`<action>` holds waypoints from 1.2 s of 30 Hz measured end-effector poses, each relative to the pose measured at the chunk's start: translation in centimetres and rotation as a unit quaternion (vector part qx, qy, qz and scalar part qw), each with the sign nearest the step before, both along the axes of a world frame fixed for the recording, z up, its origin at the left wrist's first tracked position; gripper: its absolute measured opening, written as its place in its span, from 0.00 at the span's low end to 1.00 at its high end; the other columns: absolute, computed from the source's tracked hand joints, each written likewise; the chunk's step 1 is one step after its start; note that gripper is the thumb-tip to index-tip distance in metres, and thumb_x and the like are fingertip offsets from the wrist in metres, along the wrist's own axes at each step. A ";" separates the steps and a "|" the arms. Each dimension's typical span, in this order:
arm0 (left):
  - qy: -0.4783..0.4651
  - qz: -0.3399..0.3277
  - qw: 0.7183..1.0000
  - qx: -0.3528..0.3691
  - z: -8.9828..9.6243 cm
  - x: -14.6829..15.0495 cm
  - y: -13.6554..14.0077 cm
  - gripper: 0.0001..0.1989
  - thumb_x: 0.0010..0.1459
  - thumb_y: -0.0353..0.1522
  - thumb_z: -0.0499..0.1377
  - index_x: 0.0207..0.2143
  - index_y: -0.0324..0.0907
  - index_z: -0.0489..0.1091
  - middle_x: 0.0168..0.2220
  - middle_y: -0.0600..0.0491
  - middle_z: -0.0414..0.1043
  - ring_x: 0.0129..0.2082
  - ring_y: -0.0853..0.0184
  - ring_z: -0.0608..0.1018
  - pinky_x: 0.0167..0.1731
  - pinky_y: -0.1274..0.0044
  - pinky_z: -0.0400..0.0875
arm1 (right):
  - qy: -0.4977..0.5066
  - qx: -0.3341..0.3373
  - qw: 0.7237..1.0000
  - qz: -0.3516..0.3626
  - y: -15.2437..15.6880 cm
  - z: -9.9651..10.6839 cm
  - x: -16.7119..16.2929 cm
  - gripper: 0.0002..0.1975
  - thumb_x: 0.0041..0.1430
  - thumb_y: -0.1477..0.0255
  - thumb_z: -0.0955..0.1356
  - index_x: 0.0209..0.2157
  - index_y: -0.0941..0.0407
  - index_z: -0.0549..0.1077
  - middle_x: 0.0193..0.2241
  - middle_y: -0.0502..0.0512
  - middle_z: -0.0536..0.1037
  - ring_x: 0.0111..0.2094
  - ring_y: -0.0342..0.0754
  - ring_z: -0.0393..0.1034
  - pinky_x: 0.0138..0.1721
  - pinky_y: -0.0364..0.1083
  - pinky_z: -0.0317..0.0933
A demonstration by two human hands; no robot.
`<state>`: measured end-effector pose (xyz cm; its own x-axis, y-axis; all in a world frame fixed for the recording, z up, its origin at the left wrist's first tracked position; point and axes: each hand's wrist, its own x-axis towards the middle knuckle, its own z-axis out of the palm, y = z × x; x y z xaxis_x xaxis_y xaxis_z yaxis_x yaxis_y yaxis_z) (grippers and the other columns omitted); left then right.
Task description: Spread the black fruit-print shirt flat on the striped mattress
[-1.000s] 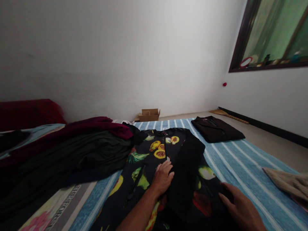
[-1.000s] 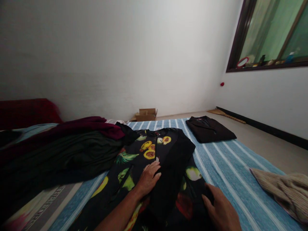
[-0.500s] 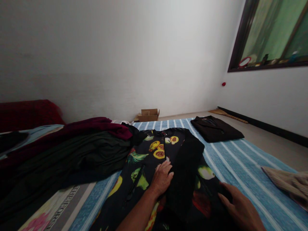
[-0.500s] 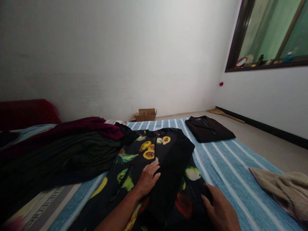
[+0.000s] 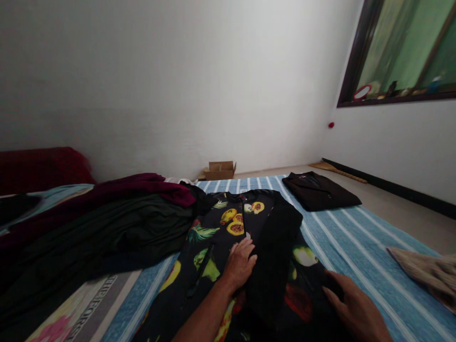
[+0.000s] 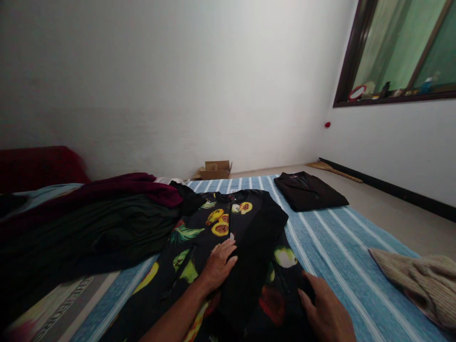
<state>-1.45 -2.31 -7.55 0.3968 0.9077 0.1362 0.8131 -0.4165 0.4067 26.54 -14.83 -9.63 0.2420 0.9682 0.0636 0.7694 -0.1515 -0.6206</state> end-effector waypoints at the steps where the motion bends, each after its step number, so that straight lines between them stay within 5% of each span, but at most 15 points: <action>1: 0.000 -0.001 1.000 0.001 0.0 0.0 0.0 0.17 0.56 0.31 0.53 0.49 0.41 0.68 0.57 0.46 0.63 0.59 0.61 0.61 0.57 0.62 0.52 | -0.002 -0.003 1.000 0.000 0.0 0.0 0.0 0.24 0.55 0.61 0.59 0.50 0.59 0.66 0.49 0.61 0.71 0.49 0.54 0.66 0.50 0.50 0.59; 15: -0.012 0.002 1.000 0.003 0.0 0.0 0.0 0.17 0.55 0.31 0.53 0.48 0.43 0.68 0.56 0.47 0.64 0.58 0.61 0.62 0.57 0.61 0.53 | -0.013 0.041 0.999 -0.010 0.0 -0.6 0.0 0.21 0.53 0.62 0.62 0.47 0.55 0.69 0.45 0.58 0.74 0.45 0.53 0.70 0.45 0.49 0.63; 36: -0.023 0.000 1.000 0.003 0.1 -0.1 -0.3 0.17 0.55 0.31 0.53 0.48 0.43 0.69 0.56 0.48 0.64 0.58 0.61 0.62 0.57 0.61 0.52 | -0.019 -0.005 1.000 0.003 0.1 -0.5 0.2 0.26 0.53 0.59 0.58 0.48 0.60 0.68 0.50 0.63 0.71 0.50 0.55 0.67 0.52 0.51 0.59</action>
<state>-1.56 -2.61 -7.42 0.3895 0.9071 0.1595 0.7943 -0.4185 0.4404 26.74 -14.73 -10.16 0.2339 0.9702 0.0634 0.7931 -0.1527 -0.5897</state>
